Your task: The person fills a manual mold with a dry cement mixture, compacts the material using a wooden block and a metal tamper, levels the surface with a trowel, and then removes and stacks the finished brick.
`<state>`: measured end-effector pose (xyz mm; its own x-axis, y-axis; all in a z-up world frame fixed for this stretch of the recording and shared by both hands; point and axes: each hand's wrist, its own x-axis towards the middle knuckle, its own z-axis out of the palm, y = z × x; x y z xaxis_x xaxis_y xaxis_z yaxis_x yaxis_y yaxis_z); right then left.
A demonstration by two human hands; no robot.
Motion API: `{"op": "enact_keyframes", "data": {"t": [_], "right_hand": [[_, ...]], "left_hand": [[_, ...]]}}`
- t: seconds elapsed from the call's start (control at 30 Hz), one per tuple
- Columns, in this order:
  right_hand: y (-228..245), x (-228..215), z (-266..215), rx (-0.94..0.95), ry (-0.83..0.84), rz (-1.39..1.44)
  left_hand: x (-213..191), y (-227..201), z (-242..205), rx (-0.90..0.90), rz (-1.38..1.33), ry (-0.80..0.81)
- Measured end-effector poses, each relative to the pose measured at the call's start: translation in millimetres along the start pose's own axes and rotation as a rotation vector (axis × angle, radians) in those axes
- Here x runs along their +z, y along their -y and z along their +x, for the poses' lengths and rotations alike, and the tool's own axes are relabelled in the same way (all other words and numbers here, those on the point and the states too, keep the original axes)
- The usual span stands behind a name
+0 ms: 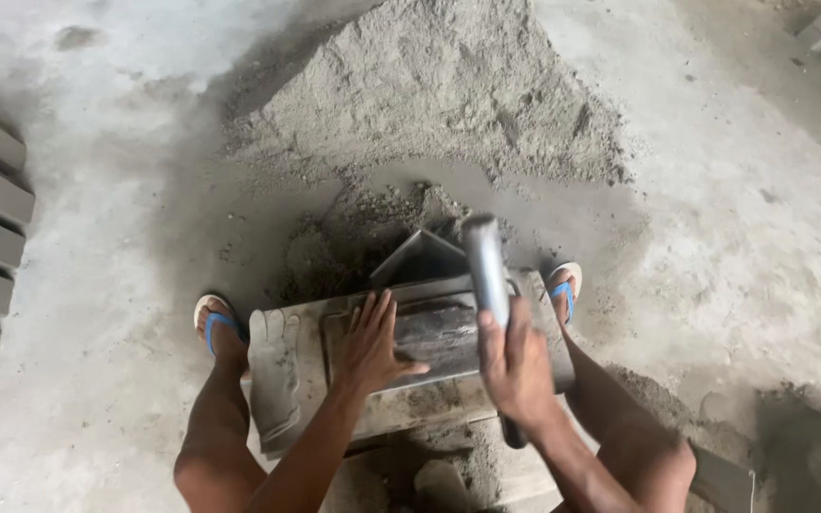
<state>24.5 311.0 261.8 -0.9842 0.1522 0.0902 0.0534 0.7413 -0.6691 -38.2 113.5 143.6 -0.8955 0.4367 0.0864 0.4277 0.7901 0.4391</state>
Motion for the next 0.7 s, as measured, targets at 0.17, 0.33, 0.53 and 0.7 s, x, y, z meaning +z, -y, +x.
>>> {"op": "enact_keyframes", "data": {"t": [0.17,0.33,0.53,0.7], "right_hand": [[-12.4,34.3,4.8,0.255,0.426,0.301],[-116.2,105.6,13.2,-1.045,-0.397,-0.479],[-77.0,71.2,-2.5,-0.202,0.187,-0.043],[-68.4,102.0,-23.9,-0.062,-0.005,0.139]], "left_hand": [[7.1,13.6,-9.7,-0.101,0.024,0.179],[8.7,26.3,1.4,-0.092,0.087,0.184],[16.1,16.1,-13.2,-0.084,0.114,0.213],[25.5,20.1,-18.5,-0.051,0.158,0.104]]}}
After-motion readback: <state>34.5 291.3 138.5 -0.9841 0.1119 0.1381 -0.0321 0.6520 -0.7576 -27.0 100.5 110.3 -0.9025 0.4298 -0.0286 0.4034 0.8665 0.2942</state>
